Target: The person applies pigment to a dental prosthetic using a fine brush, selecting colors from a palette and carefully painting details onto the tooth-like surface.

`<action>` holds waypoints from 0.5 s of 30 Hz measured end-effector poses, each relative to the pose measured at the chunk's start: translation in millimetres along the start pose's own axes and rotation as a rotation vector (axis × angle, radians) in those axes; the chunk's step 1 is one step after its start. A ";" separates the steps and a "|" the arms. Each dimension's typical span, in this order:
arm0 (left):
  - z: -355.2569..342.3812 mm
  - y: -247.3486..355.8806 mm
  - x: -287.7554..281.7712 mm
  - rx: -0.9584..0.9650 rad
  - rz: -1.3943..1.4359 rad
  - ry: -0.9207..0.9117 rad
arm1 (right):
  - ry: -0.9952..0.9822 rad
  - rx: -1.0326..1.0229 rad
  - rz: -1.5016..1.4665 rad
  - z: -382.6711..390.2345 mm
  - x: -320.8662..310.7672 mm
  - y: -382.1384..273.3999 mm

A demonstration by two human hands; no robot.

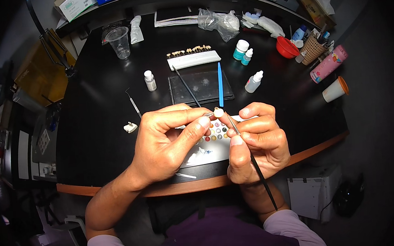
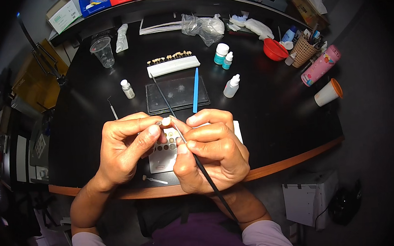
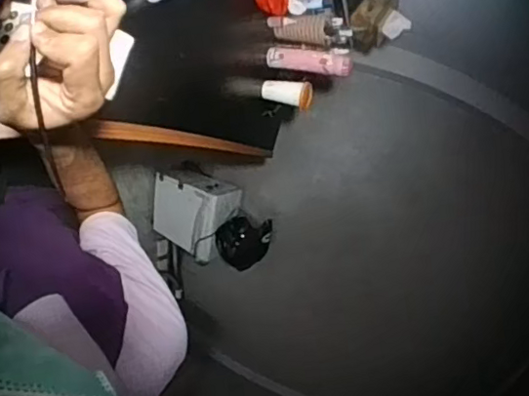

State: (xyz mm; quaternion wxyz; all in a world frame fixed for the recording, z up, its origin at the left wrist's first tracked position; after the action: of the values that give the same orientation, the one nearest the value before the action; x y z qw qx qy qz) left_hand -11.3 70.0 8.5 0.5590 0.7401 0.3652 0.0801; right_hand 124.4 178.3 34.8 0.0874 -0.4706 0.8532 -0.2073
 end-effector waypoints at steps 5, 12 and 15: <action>0.3 1.4 -0.2 -0.043 0.037 0.012 | 0.010 -0.007 -0.010 2.0 0.5 2.2; 0.9 -1.9 1.1 0.018 0.006 -0.009 | 0.006 -0.013 0.033 2.3 0.8 2.0; 0.7 -3.6 4.5 -0.016 0.057 -0.006 | -0.004 -0.025 0.082 1.4 0.3 -0.3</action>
State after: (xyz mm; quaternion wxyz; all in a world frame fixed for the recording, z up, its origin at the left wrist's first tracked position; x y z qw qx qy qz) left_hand -9.3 72.6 3.7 0.5635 0.7459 0.3418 0.0965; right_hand 125.0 177.5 33.7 0.0917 -0.4369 0.8740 -0.1918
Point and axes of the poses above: each hand's wrist, its own z-axis away from the middle knuckle, its own x-axis out of the palm, y = z × x, the point moved 8 cm from there along -z, towards the middle knuckle, and after that the axes turned 15 degrees about -z, right-handed, at the moved point
